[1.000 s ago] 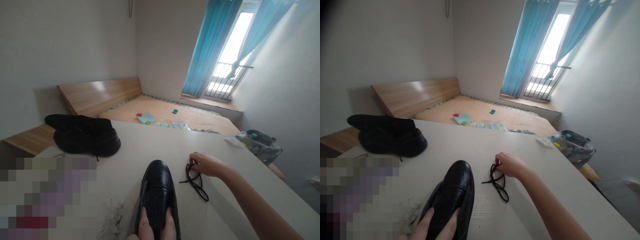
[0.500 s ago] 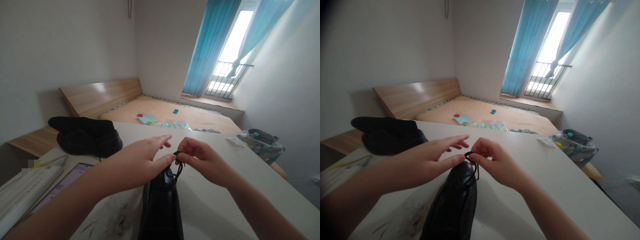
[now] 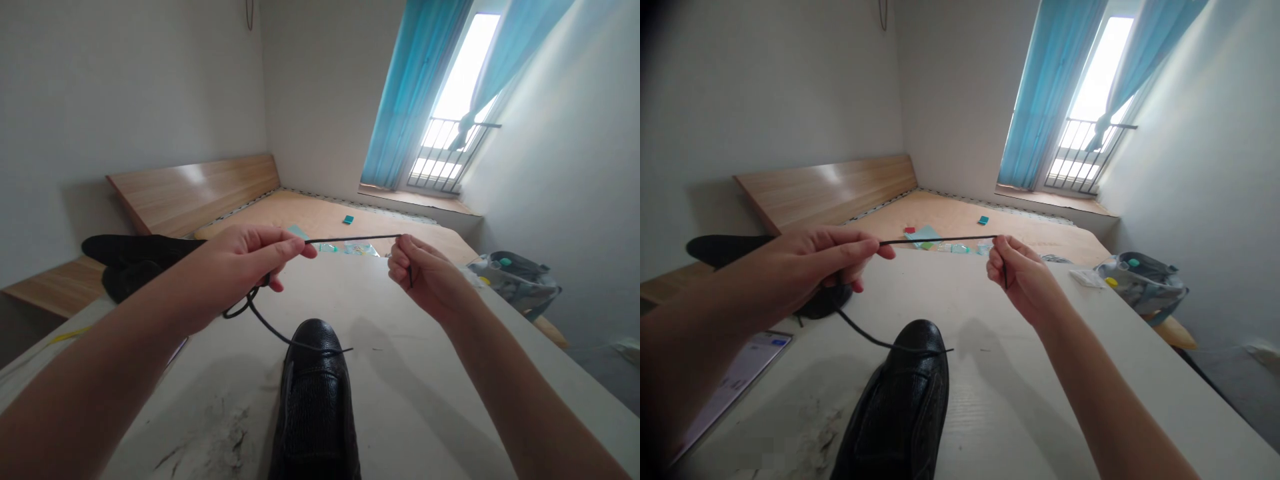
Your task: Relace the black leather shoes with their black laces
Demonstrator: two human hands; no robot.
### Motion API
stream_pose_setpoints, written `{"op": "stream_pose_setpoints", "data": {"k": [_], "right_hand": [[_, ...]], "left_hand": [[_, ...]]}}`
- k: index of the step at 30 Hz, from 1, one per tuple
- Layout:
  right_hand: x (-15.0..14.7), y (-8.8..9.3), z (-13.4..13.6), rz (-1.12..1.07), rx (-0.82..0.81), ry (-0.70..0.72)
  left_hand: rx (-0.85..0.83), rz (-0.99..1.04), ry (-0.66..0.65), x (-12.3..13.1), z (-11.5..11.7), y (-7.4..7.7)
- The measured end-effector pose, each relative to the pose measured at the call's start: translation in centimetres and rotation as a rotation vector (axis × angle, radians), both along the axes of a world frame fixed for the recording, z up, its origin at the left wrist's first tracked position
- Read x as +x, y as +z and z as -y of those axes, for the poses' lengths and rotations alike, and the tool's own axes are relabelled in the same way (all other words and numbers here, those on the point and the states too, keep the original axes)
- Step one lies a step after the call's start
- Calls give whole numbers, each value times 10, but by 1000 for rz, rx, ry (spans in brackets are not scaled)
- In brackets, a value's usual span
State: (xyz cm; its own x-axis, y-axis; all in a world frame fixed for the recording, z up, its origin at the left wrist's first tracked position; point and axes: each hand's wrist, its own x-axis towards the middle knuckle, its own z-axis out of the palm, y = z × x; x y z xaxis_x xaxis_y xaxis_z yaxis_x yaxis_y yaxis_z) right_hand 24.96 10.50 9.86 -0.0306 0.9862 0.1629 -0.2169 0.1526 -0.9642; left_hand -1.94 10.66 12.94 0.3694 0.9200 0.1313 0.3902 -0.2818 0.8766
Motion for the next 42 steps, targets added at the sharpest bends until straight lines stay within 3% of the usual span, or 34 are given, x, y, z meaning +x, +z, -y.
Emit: {"op": "stream_pose_setpoints", "data": {"k": [4, 10, 13, 19, 24, 27, 29, 31, 33, 36, 39, 42], "right_hand": [[13, 5, -3, -100, -25, -25], [53, 6, -13, -199, -57, -88], [98, 0, -24, -196, -68, -179], [192, -16, -34, -86, -137, -418], [224, -21, -34, 25, -153, -540], [215, -22, -33, 95, -148, -487], [198, -23, -35, 147, -138, -413], [173, -23, -38, 205, -124, -332], [143, -22, -39, 272, -111, -241], [94, -18, -30, 404, -134, -34], [49, -14, -12, 595, -204, 244], [19, -12, 5, 817, -215, 432]], "left_hand": [[-176, 289, -142, 2, 0, -1], [-260, 460, -190, -1, 0, 2], [-193, 518, -131, -6, -1, 9], [-226, 735, 66, -18, 0, 29], [-98, 764, 152, -35, -6, 32], [-74, 719, 187, -36, -7, 29], [-94, 587, 139, -33, -5, 25], [-109, 251, 16, -28, -2, 19], [-78, -233, -96, -23, 0, 10], [14, -761, -74, -12, 5, -4], [71, -903, -14, 6, 15, -15], [107, -809, -258, 27, 30, -23]]}}
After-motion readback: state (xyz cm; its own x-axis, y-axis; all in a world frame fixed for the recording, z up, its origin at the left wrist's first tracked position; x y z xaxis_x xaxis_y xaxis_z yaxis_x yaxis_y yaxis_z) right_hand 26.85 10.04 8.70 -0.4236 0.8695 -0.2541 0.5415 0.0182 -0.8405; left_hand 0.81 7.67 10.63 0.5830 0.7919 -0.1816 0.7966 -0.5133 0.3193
